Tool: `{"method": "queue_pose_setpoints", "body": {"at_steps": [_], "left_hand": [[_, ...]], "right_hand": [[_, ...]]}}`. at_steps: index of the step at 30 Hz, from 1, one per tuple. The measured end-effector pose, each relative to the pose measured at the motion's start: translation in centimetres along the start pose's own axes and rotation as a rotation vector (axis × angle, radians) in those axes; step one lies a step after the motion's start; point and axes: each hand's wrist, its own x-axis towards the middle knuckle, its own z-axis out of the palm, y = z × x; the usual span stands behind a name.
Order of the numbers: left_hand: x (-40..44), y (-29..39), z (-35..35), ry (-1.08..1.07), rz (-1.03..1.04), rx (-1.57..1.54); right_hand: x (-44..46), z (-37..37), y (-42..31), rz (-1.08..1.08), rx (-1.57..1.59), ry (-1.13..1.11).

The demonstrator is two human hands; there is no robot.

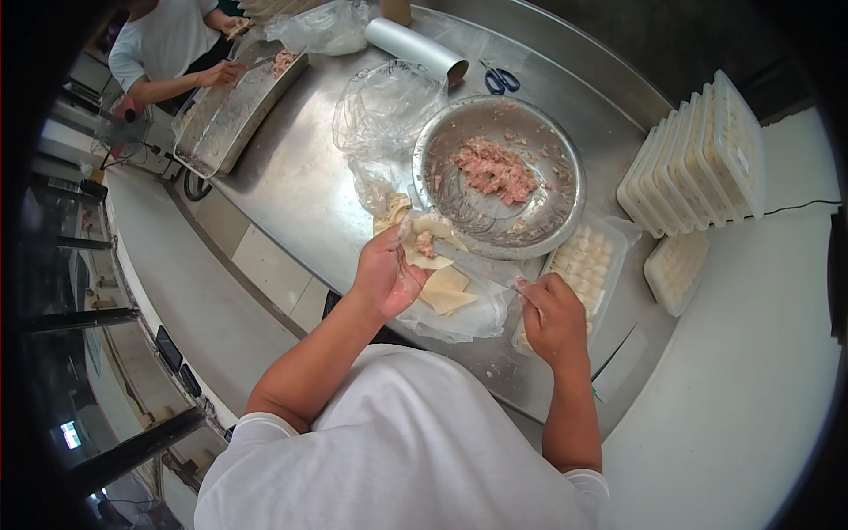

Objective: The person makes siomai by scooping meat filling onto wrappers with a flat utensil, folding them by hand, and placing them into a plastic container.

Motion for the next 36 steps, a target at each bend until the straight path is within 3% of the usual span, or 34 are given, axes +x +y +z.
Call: {"method": "queue_pose_setpoints", "body": {"at_steps": [3,10,12,16,18,19,20,22,26,27,29,30,32,34,35,36], "left_hand": [[0.4,-0.5,-0.2,0.152,0.106,0.089],[0.2,-1.6,1.3,0.104,0.147,0.116],[0.0,-0.6,0.5,-0.254,0.001,0.117],[-1.0,-0.5,2.4,-0.203,0.047,0.050],[-0.6,-1.6,1.4,-0.070,0.206,0.745],[-0.2,-1.7,0.9,-0.126,0.298,0.964],[-0.1,-1.8,0.5,-0.137,0.283,0.965],[-0.5,-1.6,3.0,-0.160,0.422,1.638],[1.8,-3.0,0.8,-0.377,0.664,1.807],[1.9,-3.4,1.6,-0.404,0.652,1.806],[1.6,-4.2,3.4,-0.040,0.267,1.360],[1.8,-5.0,3.4,-0.056,0.253,1.365],[2.3,-6.9,2.5,-0.209,0.323,0.943],[2.5,-8.9,1.9,-0.259,0.293,1.005],[1.5,-10.8,3.6,-0.283,0.128,0.782],[0.9,-12.0,4.8,-0.298,-0.036,0.558]], "right_hand": [[-0.4,-1.2,-1.1,0.046,-0.024,0.037],[-0.6,1.6,-0.1,0.025,0.073,0.010],[-0.4,0.6,-0.7,0.024,0.099,0.062],[-0.5,-1.8,-1.9,0.128,0.274,0.126],[-0.5,-2.8,-2.1,0.139,0.258,0.067],[-0.8,-3.2,-2.1,0.150,0.243,-0.002],[-1.1,-3.4,-1.9,0.165,0.237,0.005],[-1.6,-3.7,-1.2,0.081,0.159,-0.099],[-2.2,-7.6,0.1,0.186,0.052,-0.172],[-2.5,-8.1,0.5,0.235,0.097,-0.107],[-3.1,-8.0,1.3,0.312,0.223,0.029],[-3.6,-7.1,1.5,0.329,0.220,0.039],[-4.3,-4.2,1.6,0.658,0.500,-0.065],[-5.5,0.2,0.8,0.559,0.780,0.118],[-5.1,1.3,-0.3,0.568,0.783,0.132],[-4.8,2.2,-1.4,0.592,1.049,0.239]]}}
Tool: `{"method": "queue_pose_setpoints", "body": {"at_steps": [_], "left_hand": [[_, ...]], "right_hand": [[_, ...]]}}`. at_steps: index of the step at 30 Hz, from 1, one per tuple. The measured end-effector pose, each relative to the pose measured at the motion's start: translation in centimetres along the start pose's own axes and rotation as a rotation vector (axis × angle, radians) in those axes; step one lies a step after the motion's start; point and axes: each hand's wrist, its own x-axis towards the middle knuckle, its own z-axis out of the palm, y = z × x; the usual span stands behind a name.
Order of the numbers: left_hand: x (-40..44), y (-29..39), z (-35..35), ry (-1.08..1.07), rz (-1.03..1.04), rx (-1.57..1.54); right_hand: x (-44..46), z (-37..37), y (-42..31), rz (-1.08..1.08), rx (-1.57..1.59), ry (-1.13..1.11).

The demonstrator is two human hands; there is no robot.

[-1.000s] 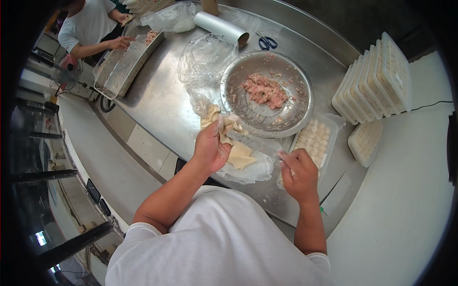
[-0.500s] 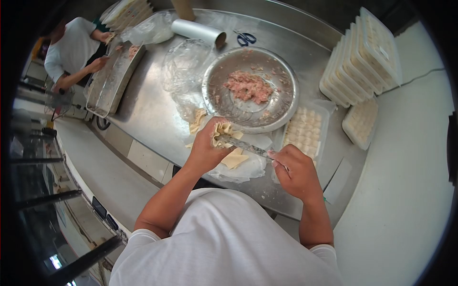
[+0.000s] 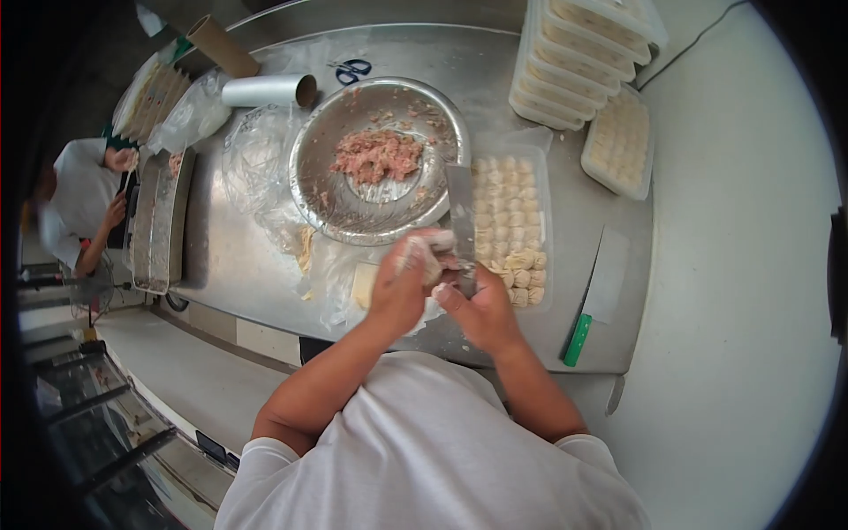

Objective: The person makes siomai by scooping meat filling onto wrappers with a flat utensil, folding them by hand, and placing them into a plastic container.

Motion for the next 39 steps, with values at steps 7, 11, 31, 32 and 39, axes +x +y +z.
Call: {"method": "queue_pose_setpoints", "body": {"at_steps": [7,11,31,32,39], "left_hand": [[2.4,-0.4,0.7,-0.474,0.518,1.103],[4.6,-2.5,0.5,-0.601,0.292,1.068],[8.0,-8.4,0.1,-0.671,0.090,1.502],[7.6,-8.1,-0.2,-0.689,0.083,1.473],[0.8,-1.2,-7.5,-0.424,0.411,1.357]], "right_hand": [[-0.9,-4.9,3.2,0.154,0.734,0.144],[-1.8,-10.6,2.8,0.257,0.418,0.082],[-0.4,-14.5,3.1,0.030,-0.455,0.510],[0.7,-13.9,3.1,-0.132,-0.662,0.454],[7.8,-5.0,-4.4,-0.283,-1.471,-0.001]]}}
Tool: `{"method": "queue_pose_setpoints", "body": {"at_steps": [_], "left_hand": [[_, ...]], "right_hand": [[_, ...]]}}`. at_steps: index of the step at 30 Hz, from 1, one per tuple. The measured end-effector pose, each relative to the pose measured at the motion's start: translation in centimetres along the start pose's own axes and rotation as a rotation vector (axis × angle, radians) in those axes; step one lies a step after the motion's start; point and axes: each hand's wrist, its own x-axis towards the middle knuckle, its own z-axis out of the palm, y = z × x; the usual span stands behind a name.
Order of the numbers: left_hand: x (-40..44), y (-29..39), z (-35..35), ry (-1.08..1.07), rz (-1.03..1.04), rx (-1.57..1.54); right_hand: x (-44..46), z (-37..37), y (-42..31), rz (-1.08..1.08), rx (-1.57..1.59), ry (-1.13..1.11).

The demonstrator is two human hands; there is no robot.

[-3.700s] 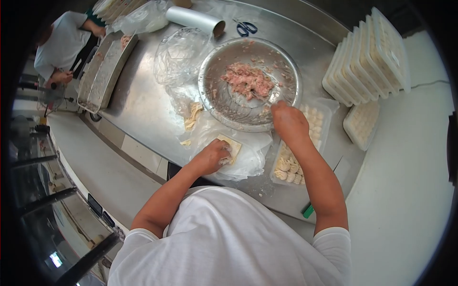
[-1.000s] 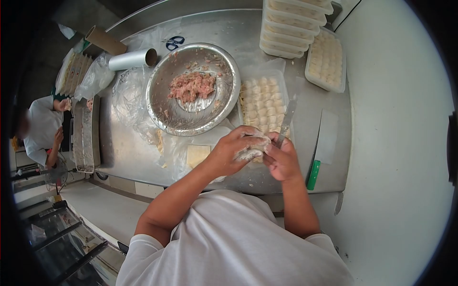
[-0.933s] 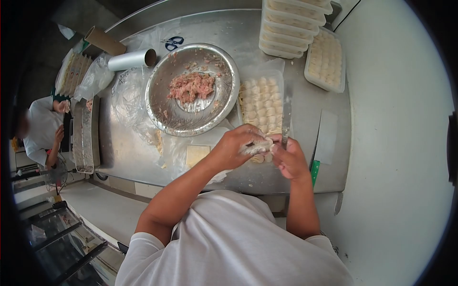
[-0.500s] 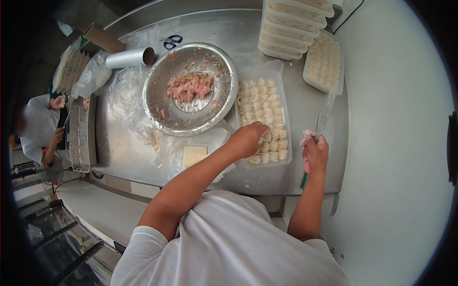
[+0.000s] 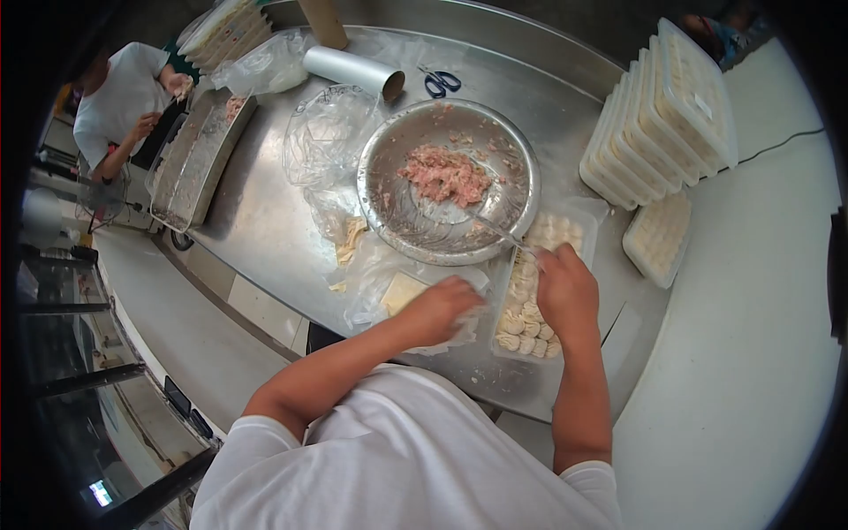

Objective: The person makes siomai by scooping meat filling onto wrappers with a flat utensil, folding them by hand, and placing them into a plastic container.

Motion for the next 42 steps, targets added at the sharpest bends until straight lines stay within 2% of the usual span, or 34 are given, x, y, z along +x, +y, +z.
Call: {"method": "queue_pose_setpoints", "body": {"at_steps": [1,3,7,13,16,18,19,21,22,24,25,27,28,30,31,33,34,36,38,39,40,41,42], "left_hand": [[-2.0,-1.3,-0.7,0.006,-0.079,0.002],[-5.3,-2.9,-2.5,-0.067,-0.205,0.044],[-8.9,-6.0,-2.0,-0.106,-0.183,0.149],[-8.9,-6.8,-2.1,-0.067,-0.215,-0.053],[-8.6,-6.4,-3.0,-0.074,-0.203,-0.109],[-8.4,-6.2,-3.7,-0.065,-0.191,-0.139],[-8.4,-6.0,-4.0,-0.067,-0.189,-0.137],[-8.1,-5.1,-4.8,0.114,-0.321,-0.380],[-7.9,-4.4,-5.3,0.113,-0.324,-0.377],[-7.6,-3.3,-6.0,0.254,-0.428,-0.445],[-7.7,-3.2,-6.0,0.249,-0.428,-0.440],[-7.8,-3.0,-5.7,0.205,-0.370,-0.450],[-7.9,-3.4,-5.2,0.199,-0.360,-0.445],[-8.3,-4.5,-3.7,0.010,-0.333,-0.261],[-8.4,-4.5,-3.5,0.009,-0.329,-0.253],[-8.4,-4.1,-3.5,-0.006,-0.420,-0.308],[-8.5,-3.7,-3.7,-0.012,-0.419,-0.305],[-8.2,-2.8,-4.4,0.159,-0.555,-0.510],[-8.7,-3.3,-3.8,0.355,-0.686,-1.037],[-8.9,-3.8,-3.5,0.465,-0.629,-1.311],[-8.3,-3.2,-3.7,0.580,-0.522,-1.468],[-7.2,-1.0,-5.5,0.598,-0.517,-1.552],[-7.4,-1.9,-5.4,0.598,-0.394,-1.709]], "right_hand": [[1.7,0.3,-0.8,-0.010,-0.007,-0.001],[4.6,1.6,-1.8,-0.168,-0.199,0.041],[7.6,4.2,-3.0,-0.259,-0.285,-0.098],[5.7,1.3,-5.1,-0.359,-0.274,-0.310],[6.0,0.3,-3.6,-0.358,-0.115,-0.344],[6.1,1.1,-1.5,-0.394,0.128,-0.289],[5.9,1.6,-0.6,-0.392,0.128,-0.286],[4.8,2.5,0.5,-0.193,0.447,-0.321],[4.1,2.9,0.6,-0.194,0.450,-0.322],[2.5,3.5,0.5,0.160,0.806,-0.329],[1.7,3.9,0.5,0.162,0.812,-0.325],[0.4,4.6,0.5,0.367,1.203,-0.283],[0.0,5.2,0.2,0.365,1.206,-0.270],[-0.7,6.7,-0.4,0.484,1.266,-0.287],[-1.1,7.8,0.0,0.479,1.272,-0.281],[-1.7,9.3,0.1,0.433,0.955,-0.181],[-2.1,9.1,0.0,0.438,0.959,-0.176],[-2.5,8.1,-0.5,0.426,1.068,-0.130],[-2.8,8.2,-1.2,0.449,1.151,-0.105],[-2.9,7.9,-1.3,0.476,1.235,-0.098],[-3.0,7.5,-1.6,0.411,1.170,-0.054],[-2.9,7.2,-1.8,0.347,1.107,-0.016],[-2.7,6.4,-1.7,0.338,1.094,0.023]]}}
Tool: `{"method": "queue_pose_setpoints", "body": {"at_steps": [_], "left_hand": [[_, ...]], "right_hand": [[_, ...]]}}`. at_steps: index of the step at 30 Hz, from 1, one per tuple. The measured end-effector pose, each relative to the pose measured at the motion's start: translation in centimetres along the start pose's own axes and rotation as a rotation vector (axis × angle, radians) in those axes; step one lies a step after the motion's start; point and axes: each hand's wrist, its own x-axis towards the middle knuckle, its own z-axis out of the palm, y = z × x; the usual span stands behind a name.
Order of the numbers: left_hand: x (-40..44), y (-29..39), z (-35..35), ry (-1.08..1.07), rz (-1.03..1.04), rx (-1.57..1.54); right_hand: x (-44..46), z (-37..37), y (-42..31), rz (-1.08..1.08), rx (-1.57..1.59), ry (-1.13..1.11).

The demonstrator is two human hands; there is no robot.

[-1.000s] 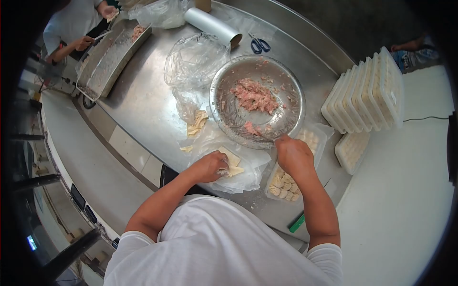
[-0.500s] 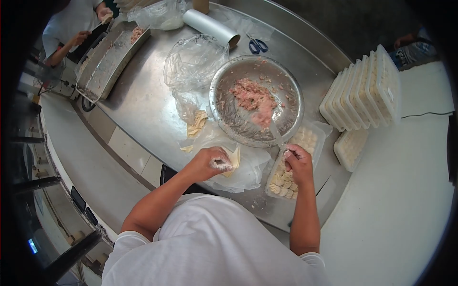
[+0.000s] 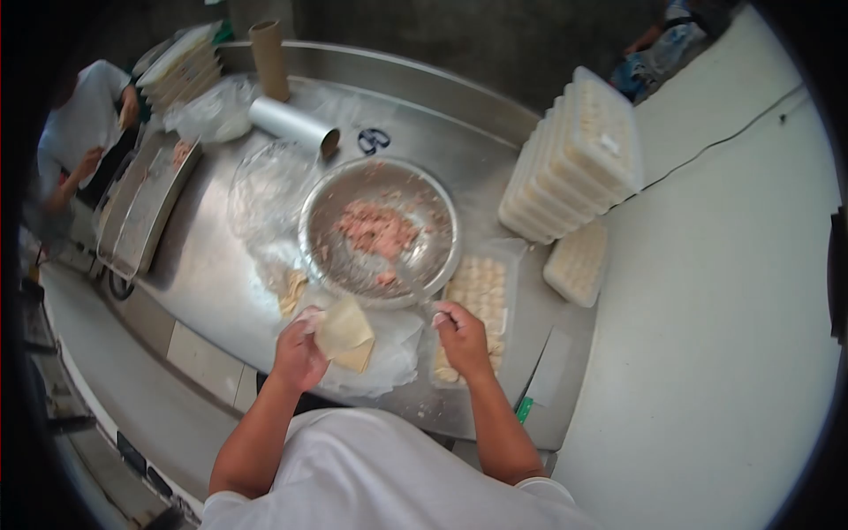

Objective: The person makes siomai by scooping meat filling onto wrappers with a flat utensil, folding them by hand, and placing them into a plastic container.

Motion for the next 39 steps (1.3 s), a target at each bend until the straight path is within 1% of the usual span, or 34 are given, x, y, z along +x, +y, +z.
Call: {"method": "queue_pose_setpoints", "body": {"at_steps": [1,2,3,4,5,7,8,9,10,12,13,14,15,16,17,18,20,21,22,23,26,27,28,29,31,32,33,35,36,37,38,39], "left_hand": [[0.4,0.6,2.2,-0.024,0.002,0.004],[-0.1,1.3,4.3,0.023,0.052,-0.101],[-0.6,1.8,5.6,0.077,0.103,-0.207],[-0.3,1.8,4.4,0.018,0.120,-0.210],[-0.2,1.5,3.5,0.011,0.129,-0.209],[1.4,1.4,3.9,0.253,0.194,-0.018],[1.9,1.5,4.7,0.234,0.204,-0.027],[1.9,1.8,6.2,0.109,0.139,-0.069],[2.1,1.9,7.4,-0.012,0.075,-0.107],[2.7,1.4,7.4,-0.066,0.000,-0.184],[2.8,1.5,8.3,-0.014,0.006,-0.131],[2.9,1.6,9.1,0.056,0.010,-0.081],[3.4,1.1,7.9,0.166,0.002,-0.103],[4.0,0.8,6.6,0.261,0.005,-0.127],[3.9,0.8,6.7,0.310,0.031,-0.127],[3.9,0.6,6.9,0.336,0.078,-0.070],[4.0,1.0,6.5,0.365,0.125,-0.011],[4.1,1.0,6.3,0.328,0.117,-0.032],[4.2,0.8,6.1,0.285,0.104,-0.053],[4.4,0.7,6.1,0.287,0.097,-0.053],[4.2,0.7,6.5,0.280,0.126,-0.037],[3.9,1.1,6.3,0.205,0.138,-0.103],[3.5,1.6,6.6,0.134,0.142,-0.167],[3.1,1.9,7.1,0.135,0.129,-0.161],[2.2,2.9,9.3,0.057,0.201,-0.223],[2.7,2.7,6.9,-0.059,0.169,-0.129],[2.8,2.2,6.5,-0.062,0.165,-0.124],[2.3,0.8,5.8,0.125,0.161,0.579],[2.6,0.8,6.1,0.061,0.260,0.831],[2.7,0.8,6.3,0.046,0.239,0.833],[2.8,0.9,6.6,0.059,0.275,1.107],[2.8,1.0,7.8,0.060,0.314,1.382]], "right_hand": [[-0.1,-0.1,-1.0,-0.224,-0.155,0.027],[-0.3,0.0,-2.1,-0.441,-0.308,0.046],[-0.7,-0.2,-3.2,-0.450,-0.304,0.046],[-1.1,-0.7,-4.6,-0.435,-0.341,0.008],[-1.3,-1.0,-5.6,-0.423,-0.381,-0.028],[-2.0,-1.3,-6.7,-0.466,-0.432,-0.038],[-2.3,-1.5,-7.0,-0.482,-0.480,-0.056],[-2.5,-1.5,-7.1,-0.494,-0.488,-0.051],[-2.6,-1.2,-7.2,-0.564,-0.513,-0.047],[-2.8,-0.3,-7.3,-0.663,-0.596,-0.041],[-2.5,-0.1,-7.0,-0.648,-0.568,-0.081],[-2.1,-0.1,-6.2,-0.689,-0.631,-0.080],[-2.1,-0.1,-5.5,-0.729,-0.690,-0.085],[-2.2,-0.5,-6.4,-0.689,-0.740,-0.088],[-2.6,-0.7,-7.9,-0.655,-0.794,-0.086],[-3.1,-0.5,-8.7,-0.653,-0.769,-0.122],[-3.5,-0.2,-9.6,-0.611,-0.708,-0.006],[-3.4,0.2,-9.2,-0.608,-0.705,-0.014],[-3.2,0.7,-8.6,-0.651,-0.714,-0.042],[-2.9,1.0,-8.0,-0.692,-0.724,-0.066],[-1.5,2.2,-5.2,-0.685,-0.679,-0.094],[-1.4,2.2,-5.7,-0.685,-0.678,-0.090],[-1.8,2.1,-6.7,-0.646,-0.608,-0.098],[-2.3,1.9,-7.5,-0.605,-0.538,-0.102],[-2.6,0.8,-8.4,-0.562,-0.492,-0.107],[-2.6,0.3,-8.8,-0.533,-0.445,-0.121],[-2.7,-0.1,-9.4,-0.532,-0.441,-0.114],[-3.2,-0.8,-9.9,-0.418,-0.449,-0.196],[-3.3,-1.0,-9.5,-0.407,-0.449,-0.182],[-3.2,-1.1,-8.9,-0.453,-0.467,-0.217],[-3.3,-1.5,-8.4,-0.491,-0.486,-0.249],[-3.5,-2.3,-8.5,-0.463,-0.490,-0.224]]}}
